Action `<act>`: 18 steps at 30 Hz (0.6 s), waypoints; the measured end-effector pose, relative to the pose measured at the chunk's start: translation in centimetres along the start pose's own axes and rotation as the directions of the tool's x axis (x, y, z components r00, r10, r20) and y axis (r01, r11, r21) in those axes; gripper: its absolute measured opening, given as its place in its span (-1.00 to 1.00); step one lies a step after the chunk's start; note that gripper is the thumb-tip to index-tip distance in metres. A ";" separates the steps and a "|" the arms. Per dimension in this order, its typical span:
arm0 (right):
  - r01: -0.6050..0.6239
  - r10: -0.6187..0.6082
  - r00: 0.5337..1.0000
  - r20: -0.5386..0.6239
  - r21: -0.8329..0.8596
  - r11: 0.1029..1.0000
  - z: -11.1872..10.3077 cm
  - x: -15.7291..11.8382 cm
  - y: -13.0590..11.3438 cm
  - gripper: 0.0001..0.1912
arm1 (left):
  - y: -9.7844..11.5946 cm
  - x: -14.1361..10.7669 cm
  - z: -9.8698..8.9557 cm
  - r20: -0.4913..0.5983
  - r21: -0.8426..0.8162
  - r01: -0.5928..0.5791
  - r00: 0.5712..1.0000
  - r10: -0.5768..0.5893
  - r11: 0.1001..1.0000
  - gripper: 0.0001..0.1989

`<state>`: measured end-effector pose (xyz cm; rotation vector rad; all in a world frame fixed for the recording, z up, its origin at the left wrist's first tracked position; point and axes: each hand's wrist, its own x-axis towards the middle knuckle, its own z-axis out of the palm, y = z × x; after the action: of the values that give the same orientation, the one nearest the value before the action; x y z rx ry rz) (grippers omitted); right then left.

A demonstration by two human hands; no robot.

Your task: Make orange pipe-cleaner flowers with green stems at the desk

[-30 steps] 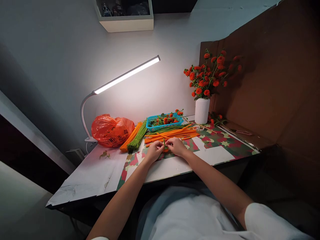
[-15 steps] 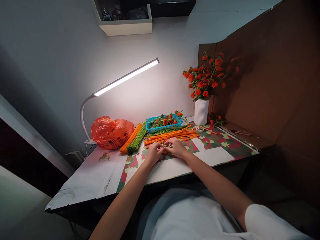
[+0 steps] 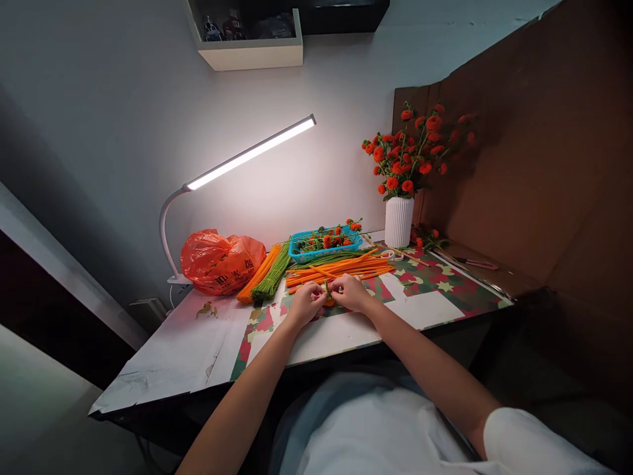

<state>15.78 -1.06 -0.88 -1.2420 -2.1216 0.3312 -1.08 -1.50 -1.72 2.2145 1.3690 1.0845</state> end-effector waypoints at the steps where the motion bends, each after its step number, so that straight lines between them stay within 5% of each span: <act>1: 0.000 0.000 1.000 -0.002 -0.001 1.000 -0.1 0.0 0.0 -0.86 | 0.1 0.0 0.0 -0.002 0.003 -0.002 1.000 0.002 1.000 -0.91; 13: 0.005 -0.005 0.999 0.043 0.013 1.000 -0.8 0.0 -0.3 -0.84 | 0.1 0.1 -0.2 -0.100 -0.010 0.106 0.989 -0.107 0.994 -0.89; 18: 0.019 -0.019 0.999 0.030 0.004 1.000 -0.6 -0.1 -0.2 -0.85 | 0.4 0.0 -0.5 -0.138 -0.012 0.015 0.990 -0.016 1.000 -0.93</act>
<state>16.01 -1.33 -0.38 -1.2214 -2.1558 0.3482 -1.16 -1.73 -1.15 2.1520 1.4298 1.2581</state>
